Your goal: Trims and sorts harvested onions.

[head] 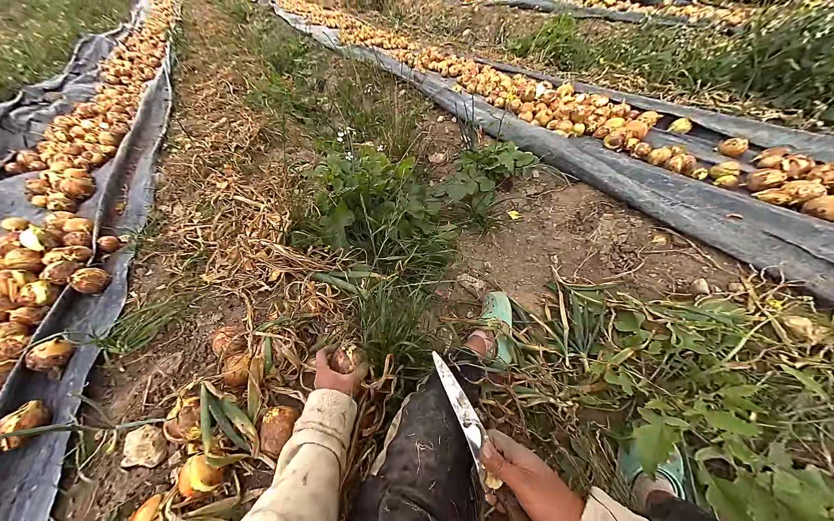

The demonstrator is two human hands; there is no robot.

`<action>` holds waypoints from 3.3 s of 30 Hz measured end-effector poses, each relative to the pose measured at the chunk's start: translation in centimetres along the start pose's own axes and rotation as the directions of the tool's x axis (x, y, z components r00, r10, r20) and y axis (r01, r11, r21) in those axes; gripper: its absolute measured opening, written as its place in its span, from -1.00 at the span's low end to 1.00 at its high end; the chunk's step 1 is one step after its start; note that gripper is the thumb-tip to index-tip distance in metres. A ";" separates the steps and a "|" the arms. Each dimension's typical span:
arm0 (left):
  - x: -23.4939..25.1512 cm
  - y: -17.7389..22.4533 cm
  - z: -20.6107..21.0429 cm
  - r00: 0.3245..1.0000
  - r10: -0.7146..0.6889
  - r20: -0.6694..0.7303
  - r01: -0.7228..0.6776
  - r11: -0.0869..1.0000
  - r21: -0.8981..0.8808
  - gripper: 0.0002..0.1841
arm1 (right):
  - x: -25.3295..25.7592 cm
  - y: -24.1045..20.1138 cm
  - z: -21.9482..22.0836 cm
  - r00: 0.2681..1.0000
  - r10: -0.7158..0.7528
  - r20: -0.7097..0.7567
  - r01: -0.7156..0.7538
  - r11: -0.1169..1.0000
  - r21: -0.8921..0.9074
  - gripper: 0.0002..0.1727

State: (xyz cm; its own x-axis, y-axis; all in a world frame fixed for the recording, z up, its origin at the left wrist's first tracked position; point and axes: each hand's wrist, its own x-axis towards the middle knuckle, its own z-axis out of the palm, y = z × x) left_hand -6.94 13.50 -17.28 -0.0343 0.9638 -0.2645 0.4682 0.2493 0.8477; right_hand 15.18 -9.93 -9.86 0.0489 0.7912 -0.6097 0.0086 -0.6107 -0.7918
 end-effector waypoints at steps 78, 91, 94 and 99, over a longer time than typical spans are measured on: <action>-12.4 7.5 -5.8 0.881 0.347 0.322 -0.279 0.930 -0.238 -0.19 | 0.4 -3.0 -0.6 0.967 -0.253 0.015 0.236 0.877 -0.419 -0.34; -16.1 5.9 -1.1 0.675 0.352 0.649 -0.440 0.898 -0.029 -0.16 | 0.2 -1.3 1.9 0.956 -0.280 -0.084 0.290 0.946 0.143 -0.61; -15.7 5.8 -1.1 0.673 0.326 0.664 -0.485 0.872 0.063 -0.18 | -0.1 -1.2 3.0 0.989 -0.120 -0.085 0.139 0.952 0.273 -0.73; -15.7 4.9 -1.2 0.734 0.237 0.636 -0.378 0.921 0.093 -0.17 | 0.2 -1.7 3.8 0.999 -0.025 -0.040 0.036 0.948 0.315 -0.73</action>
State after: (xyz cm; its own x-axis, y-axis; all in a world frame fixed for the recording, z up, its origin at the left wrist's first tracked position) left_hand -5.16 -0.33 -8.43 0.6475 0.7066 -0.2854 0.5261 -0.1436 0.8382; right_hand 11.38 -8.64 -8.78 0.0889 0.8040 -0.5879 -0.3046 -0.5400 -0.7846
